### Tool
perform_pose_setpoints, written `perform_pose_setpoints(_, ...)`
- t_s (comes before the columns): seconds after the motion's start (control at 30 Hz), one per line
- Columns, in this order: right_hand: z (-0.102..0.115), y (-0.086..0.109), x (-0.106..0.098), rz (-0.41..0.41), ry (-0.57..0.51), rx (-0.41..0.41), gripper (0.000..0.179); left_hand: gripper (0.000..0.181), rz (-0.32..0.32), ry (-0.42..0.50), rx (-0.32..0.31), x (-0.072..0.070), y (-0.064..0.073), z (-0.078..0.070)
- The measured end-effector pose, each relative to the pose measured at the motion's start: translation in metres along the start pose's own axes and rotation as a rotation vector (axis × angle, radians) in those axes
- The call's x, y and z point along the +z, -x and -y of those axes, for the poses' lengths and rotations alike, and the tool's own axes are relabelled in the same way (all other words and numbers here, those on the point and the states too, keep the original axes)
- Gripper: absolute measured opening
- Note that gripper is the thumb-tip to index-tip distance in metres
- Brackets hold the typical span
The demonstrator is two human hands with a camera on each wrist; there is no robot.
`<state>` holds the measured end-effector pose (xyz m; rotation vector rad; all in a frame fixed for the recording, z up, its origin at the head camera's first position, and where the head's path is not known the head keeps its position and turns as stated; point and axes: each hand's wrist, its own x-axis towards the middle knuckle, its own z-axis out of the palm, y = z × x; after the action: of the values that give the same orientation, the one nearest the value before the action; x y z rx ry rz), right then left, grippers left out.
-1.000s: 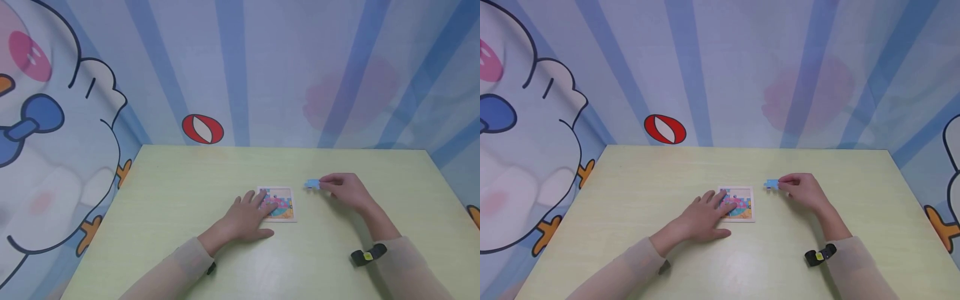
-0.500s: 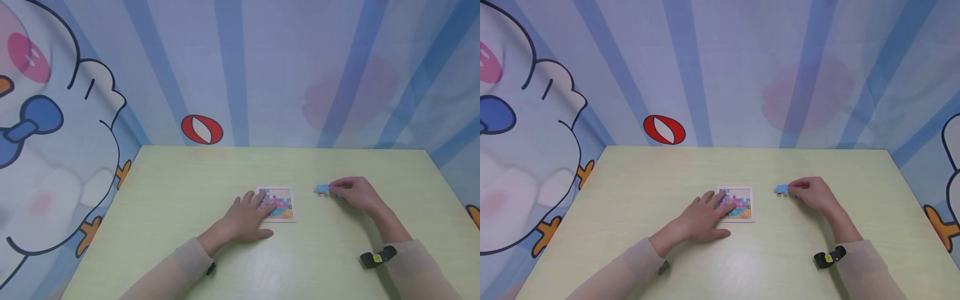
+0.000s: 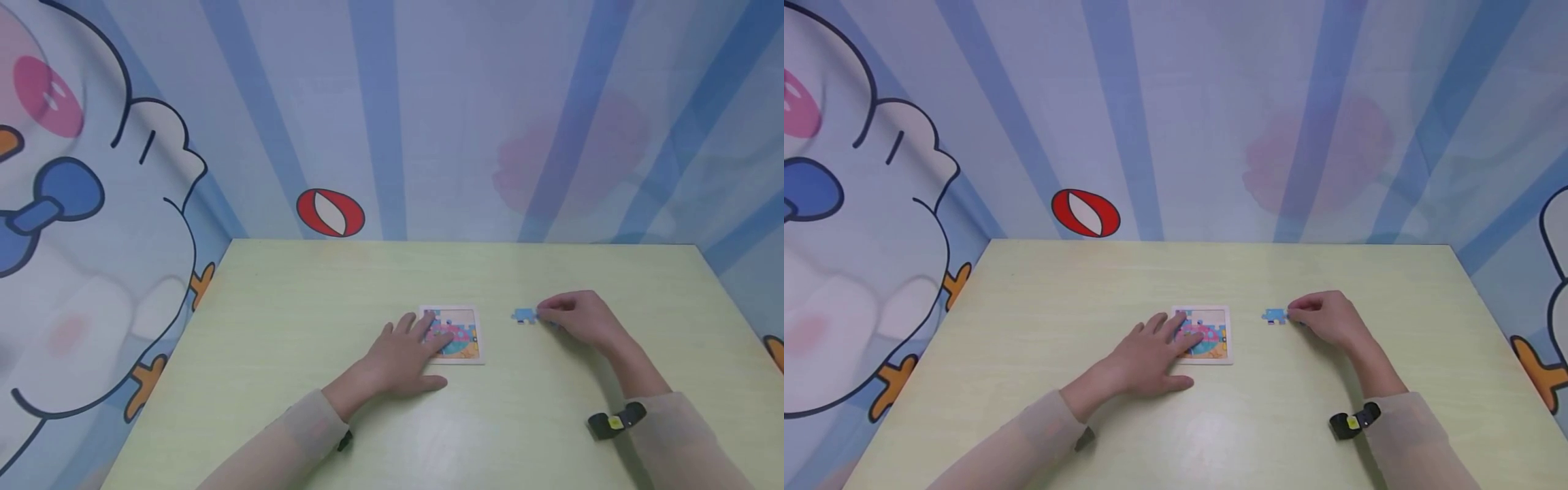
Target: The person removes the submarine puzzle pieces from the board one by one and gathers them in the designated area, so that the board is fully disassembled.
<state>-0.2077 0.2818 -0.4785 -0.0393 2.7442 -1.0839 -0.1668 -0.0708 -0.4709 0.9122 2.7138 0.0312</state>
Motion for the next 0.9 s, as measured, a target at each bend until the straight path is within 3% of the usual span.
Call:
perform_pose_setpoints(0.43,0.008,0.003,-0.001,-0.002,-0.034,-0.008,0.038,0.08,0.01,0.007,-0.006,-0.002,0.0,-0.001)
perform_pose_setpoints(0.9,0.053,-0.008,0.036,0.051,-0.058,-0.08,0.029,0.079,0.009,0.007,0.043,0.006,0.013,-0.005)
